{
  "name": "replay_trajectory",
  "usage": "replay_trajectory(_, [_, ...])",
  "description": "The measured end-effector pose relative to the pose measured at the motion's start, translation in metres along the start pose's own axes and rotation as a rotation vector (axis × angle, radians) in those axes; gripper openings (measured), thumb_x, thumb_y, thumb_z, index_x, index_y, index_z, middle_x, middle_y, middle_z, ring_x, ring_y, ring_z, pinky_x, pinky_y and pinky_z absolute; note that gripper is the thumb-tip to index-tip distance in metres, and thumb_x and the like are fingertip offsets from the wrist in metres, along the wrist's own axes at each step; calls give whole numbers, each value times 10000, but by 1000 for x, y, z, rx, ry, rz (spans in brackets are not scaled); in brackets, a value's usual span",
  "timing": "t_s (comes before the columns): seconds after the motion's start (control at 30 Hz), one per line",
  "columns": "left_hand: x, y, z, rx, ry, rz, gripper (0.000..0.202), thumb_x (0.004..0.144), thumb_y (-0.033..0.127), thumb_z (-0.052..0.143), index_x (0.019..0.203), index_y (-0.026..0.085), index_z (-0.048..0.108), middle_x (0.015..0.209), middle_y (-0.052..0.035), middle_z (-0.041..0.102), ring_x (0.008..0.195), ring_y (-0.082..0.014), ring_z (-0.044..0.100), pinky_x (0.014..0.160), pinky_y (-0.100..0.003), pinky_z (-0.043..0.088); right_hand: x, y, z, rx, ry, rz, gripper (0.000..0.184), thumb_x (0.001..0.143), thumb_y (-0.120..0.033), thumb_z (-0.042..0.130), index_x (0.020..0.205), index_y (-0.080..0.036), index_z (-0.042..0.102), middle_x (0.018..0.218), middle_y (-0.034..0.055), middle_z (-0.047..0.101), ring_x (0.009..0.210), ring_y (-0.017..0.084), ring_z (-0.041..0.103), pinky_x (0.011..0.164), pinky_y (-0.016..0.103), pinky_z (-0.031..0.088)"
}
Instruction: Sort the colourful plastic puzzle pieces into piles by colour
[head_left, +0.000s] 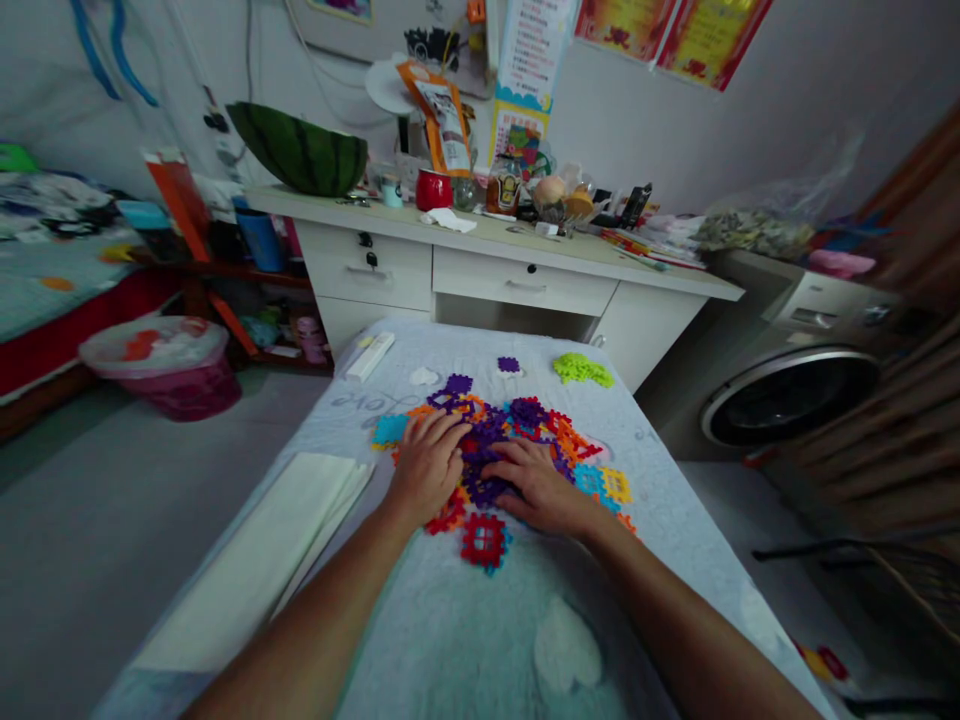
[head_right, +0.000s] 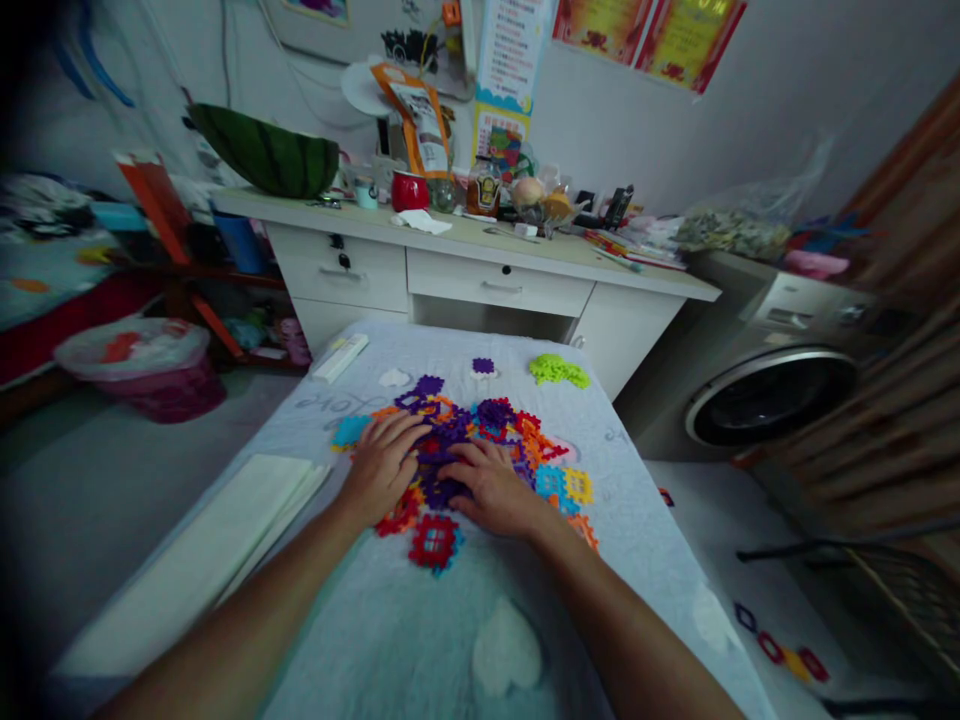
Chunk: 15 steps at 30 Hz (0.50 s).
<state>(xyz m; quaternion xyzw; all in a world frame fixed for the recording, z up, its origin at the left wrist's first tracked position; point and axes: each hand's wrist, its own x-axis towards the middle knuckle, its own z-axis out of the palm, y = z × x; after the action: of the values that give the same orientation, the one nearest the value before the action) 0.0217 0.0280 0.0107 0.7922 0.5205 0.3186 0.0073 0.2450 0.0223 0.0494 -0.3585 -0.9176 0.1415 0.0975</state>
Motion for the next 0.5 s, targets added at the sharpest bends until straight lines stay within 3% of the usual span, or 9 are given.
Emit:
replay_trajectory(0.13, [-1,2,2,5,-66,11,315,903,312,480,1158,238,651,1285,-60,626,1257,-269,484,1117,-527,285,-2,11,3,-63,58,117,383,866,-249,615,1248,-269,592,1361,86,514,1268,277,410,1071,517,305])
replay_trajectory(0.23, [-2,1,4,39,-42,-7,318,905,394,505,1135,237,659,1279,-70,626,1253,-281,485,1121,-541,266,3,26,3,-90,80,163,374,868,-235,608,1241,-260,593,1379,83,500,1280,264,411,1081,498,309])
replay_trajectory(0.37, [-2,1,4,82,-8,-45,298,923,388,486,1098,235,671,1246,-74,641,1242,-284,492,1113,-549,256,12,49,4,-110,137,265,391,863,-205,588,1253,-219,590,1394,124,474,1298,285,407,1067,513,337])
replay_trajectory(0.5, [0,2,-3,107,52,-95,286,936,363,461,1056,225,681,1255,-84,632,1234,-280,497,1112,-548,245,22,60,-1,14,215,203,473,819,-127,558,1290,-177,553,1379,143,469,1280,250,443,1071,455,371])
